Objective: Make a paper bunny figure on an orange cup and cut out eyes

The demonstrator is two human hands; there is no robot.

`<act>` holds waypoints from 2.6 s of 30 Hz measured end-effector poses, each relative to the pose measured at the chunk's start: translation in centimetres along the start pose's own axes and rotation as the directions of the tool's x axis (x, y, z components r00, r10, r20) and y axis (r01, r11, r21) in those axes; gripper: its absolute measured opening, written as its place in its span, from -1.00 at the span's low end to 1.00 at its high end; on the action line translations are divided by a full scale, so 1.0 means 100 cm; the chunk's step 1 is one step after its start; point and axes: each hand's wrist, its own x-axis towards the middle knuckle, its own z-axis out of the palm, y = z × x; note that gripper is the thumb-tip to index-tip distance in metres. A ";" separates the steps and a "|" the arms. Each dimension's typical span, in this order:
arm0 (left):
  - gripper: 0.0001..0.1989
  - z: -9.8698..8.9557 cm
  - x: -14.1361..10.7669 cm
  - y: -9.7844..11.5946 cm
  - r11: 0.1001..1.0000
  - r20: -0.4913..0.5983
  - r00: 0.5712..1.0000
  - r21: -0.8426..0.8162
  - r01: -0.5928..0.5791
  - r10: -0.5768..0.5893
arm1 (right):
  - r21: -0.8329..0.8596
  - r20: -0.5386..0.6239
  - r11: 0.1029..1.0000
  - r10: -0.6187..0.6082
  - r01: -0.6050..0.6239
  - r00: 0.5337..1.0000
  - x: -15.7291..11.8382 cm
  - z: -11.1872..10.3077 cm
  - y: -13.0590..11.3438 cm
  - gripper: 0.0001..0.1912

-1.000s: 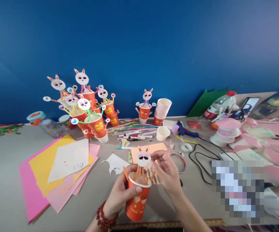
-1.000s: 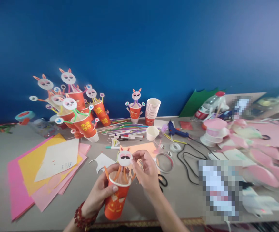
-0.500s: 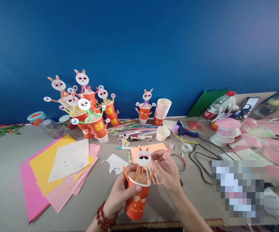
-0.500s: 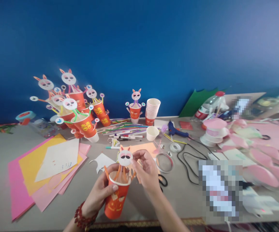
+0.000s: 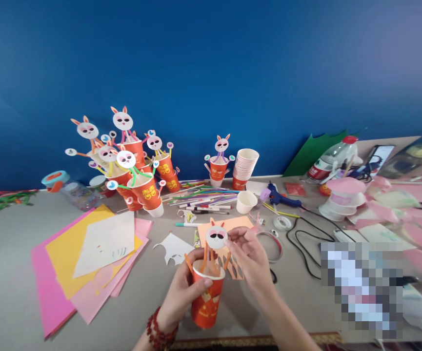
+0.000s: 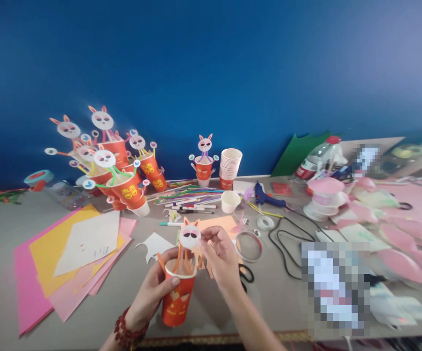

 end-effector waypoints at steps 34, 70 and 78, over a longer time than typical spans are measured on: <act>-0.14 -0.012 0.010 -0.029 0.893 -0.236 0.970 0.447 0.055 0.059 | -0.008 -0.076 1.000 -0.006 0.005 0.997 0.007 -0.013 0.000 -0.78; -0.79 -0.007 0.023 0.041 0.999 -0.285 0.958 0.004 -0.037 0.036 | -0.911 0.170 0.396 0.095 0.119 0.981 -0.029 -0.107 -0.001 -0.82; -0.84 0.006 0.030 0.034 0.963 -0.253 0.966 -0.269 -0.026 -0.045 | -0.960 0.141 0.254 0.076 0.117 0.987 -0.056 -0.118 0.022 -0.88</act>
